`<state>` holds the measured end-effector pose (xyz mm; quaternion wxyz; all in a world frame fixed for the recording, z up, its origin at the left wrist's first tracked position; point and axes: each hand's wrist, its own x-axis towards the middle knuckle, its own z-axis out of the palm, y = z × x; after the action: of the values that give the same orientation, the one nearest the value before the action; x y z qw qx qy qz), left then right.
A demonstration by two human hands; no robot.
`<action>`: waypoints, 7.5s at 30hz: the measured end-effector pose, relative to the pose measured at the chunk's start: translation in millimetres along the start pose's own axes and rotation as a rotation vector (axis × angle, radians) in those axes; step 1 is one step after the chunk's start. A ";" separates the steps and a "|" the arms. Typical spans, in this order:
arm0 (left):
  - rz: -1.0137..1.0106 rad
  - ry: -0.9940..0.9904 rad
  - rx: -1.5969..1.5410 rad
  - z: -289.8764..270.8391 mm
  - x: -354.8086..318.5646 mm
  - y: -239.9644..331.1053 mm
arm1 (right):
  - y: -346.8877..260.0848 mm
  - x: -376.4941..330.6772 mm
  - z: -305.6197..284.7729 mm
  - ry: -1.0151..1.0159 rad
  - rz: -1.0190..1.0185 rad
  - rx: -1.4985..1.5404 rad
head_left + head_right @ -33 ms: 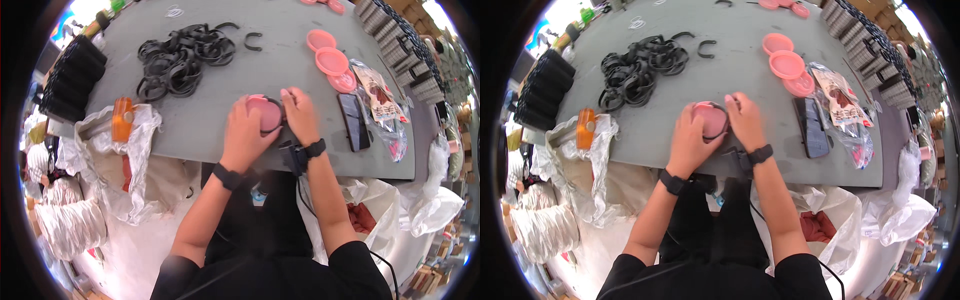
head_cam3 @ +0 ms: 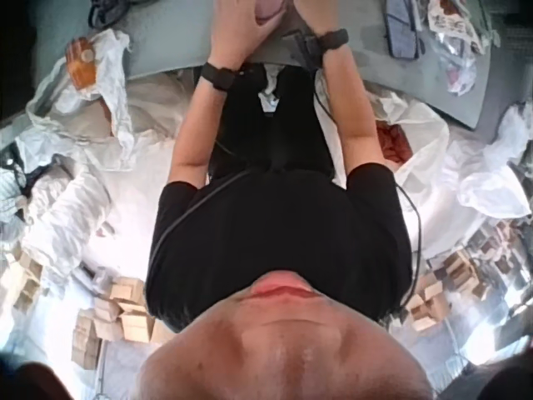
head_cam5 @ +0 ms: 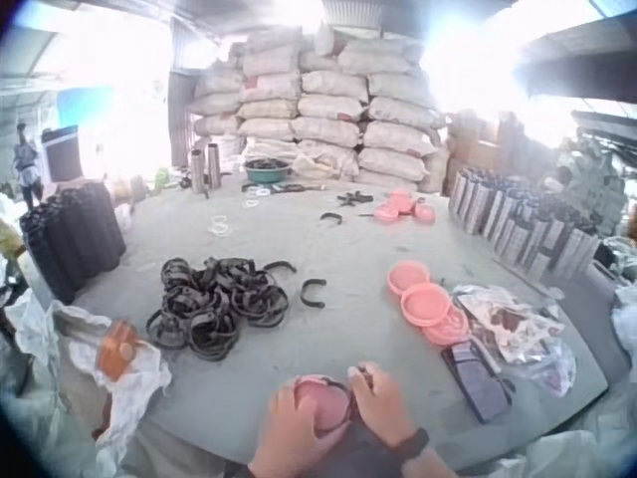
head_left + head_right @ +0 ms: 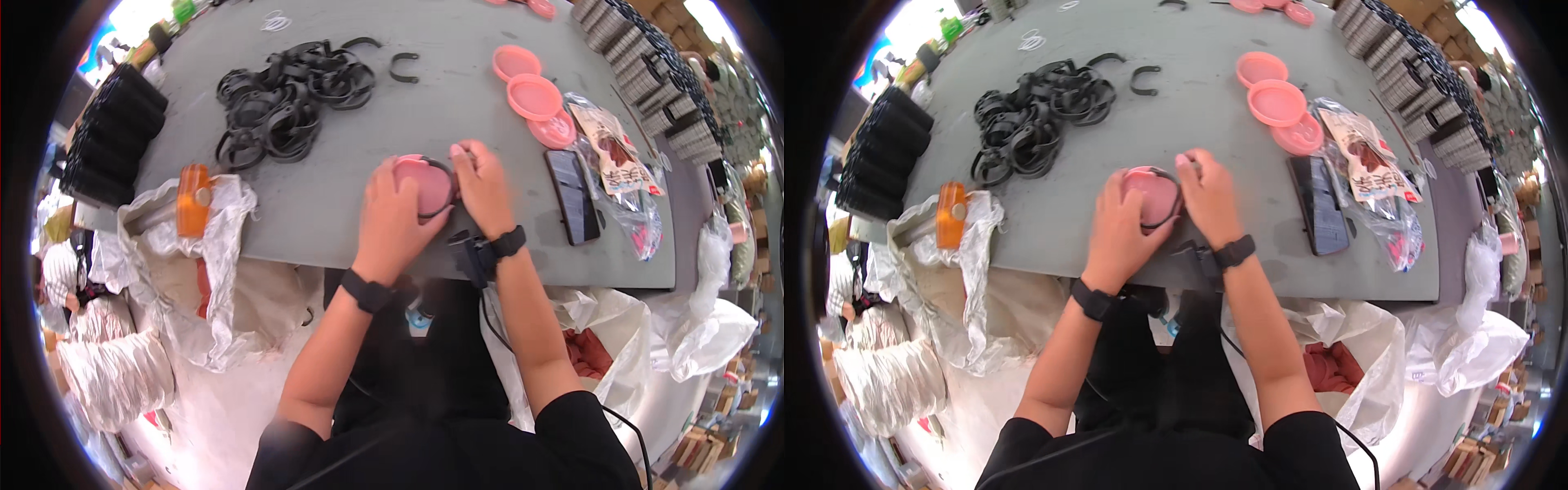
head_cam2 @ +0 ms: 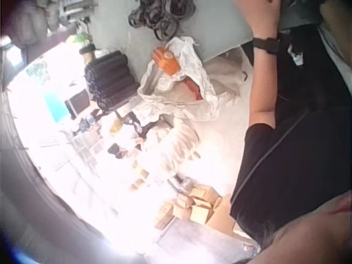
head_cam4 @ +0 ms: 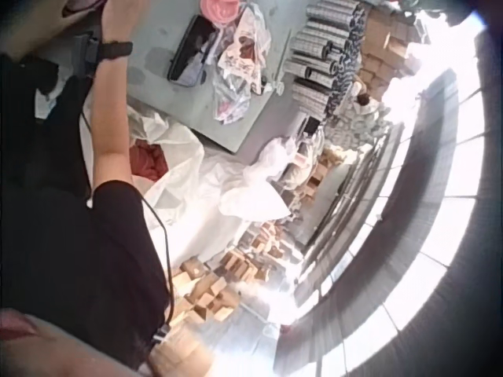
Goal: Fitting black rubber gaskets into pink plastic lids at an assembly station.
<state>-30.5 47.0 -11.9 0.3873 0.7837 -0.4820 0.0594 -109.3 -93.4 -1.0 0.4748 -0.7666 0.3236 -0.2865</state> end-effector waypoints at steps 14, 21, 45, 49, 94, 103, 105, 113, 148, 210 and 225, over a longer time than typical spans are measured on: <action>0.070 -0.051 0.021 -2.8 -0.1 -0.4 | -1.7 -17.4 5.0 -0.092 0.050 0.262; -0.207 -0.018 -0.431 -17.6 11.1 -1.2 | -3.9 -14.4 7.1 -0.096 -0.032 0.097; 0.154 0.083 0.064 -1.4 -4.5 -1.4 | 10.4 -45.5 6.8 -0.027 -0.219 -0.829; -0.449 0.023 -0.451 -23.0 3.5 -7.2 | 1.8 -47.4 9.7 -0.021 -0.175 -0.820; -0.588 0.529 0.495 -241.8 -184.8 -182.3 | 0.1 -36.5 -28.1 0.213 0.149 0.225; -0.232 0.108 -0.144 -122.3 -45.9 -45.4 | 31.5 -58.4 -111.8 0.386 0.230 0.222; -0.191 -0.018 -0.174 -97.2 -24.7 -29.4 | 36.1 -54.7 -126.7 0.465 0.213 0.175; 0.001 -0.056 0.155 -39.0 -8.8 -19.8 | 47.4 21.7 -157.7 0.345 -0.305 -0.400; 0.130 -0.109 0.130 -47.9 -10.0 -29.0 | -48.7 130.3 94.6 -0.630 -0.511 -0.380; 0.012 -0.195 -0.347 -20.6 11.6 -43.2 | -17.3 10.6 -21.4 -0.443 -0.982 -0.457; 0.049 -0.192 -0.315 -22.0 12.5 -37.7 | -15.2 19.9 -24.0 -0.472 -1.026 -0.498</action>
<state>12.5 61.6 -11.6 0.4559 0.7035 -0.5389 -0.0827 -111.3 -116.6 24.8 0.1418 -0.9551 -0.1433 -0.2169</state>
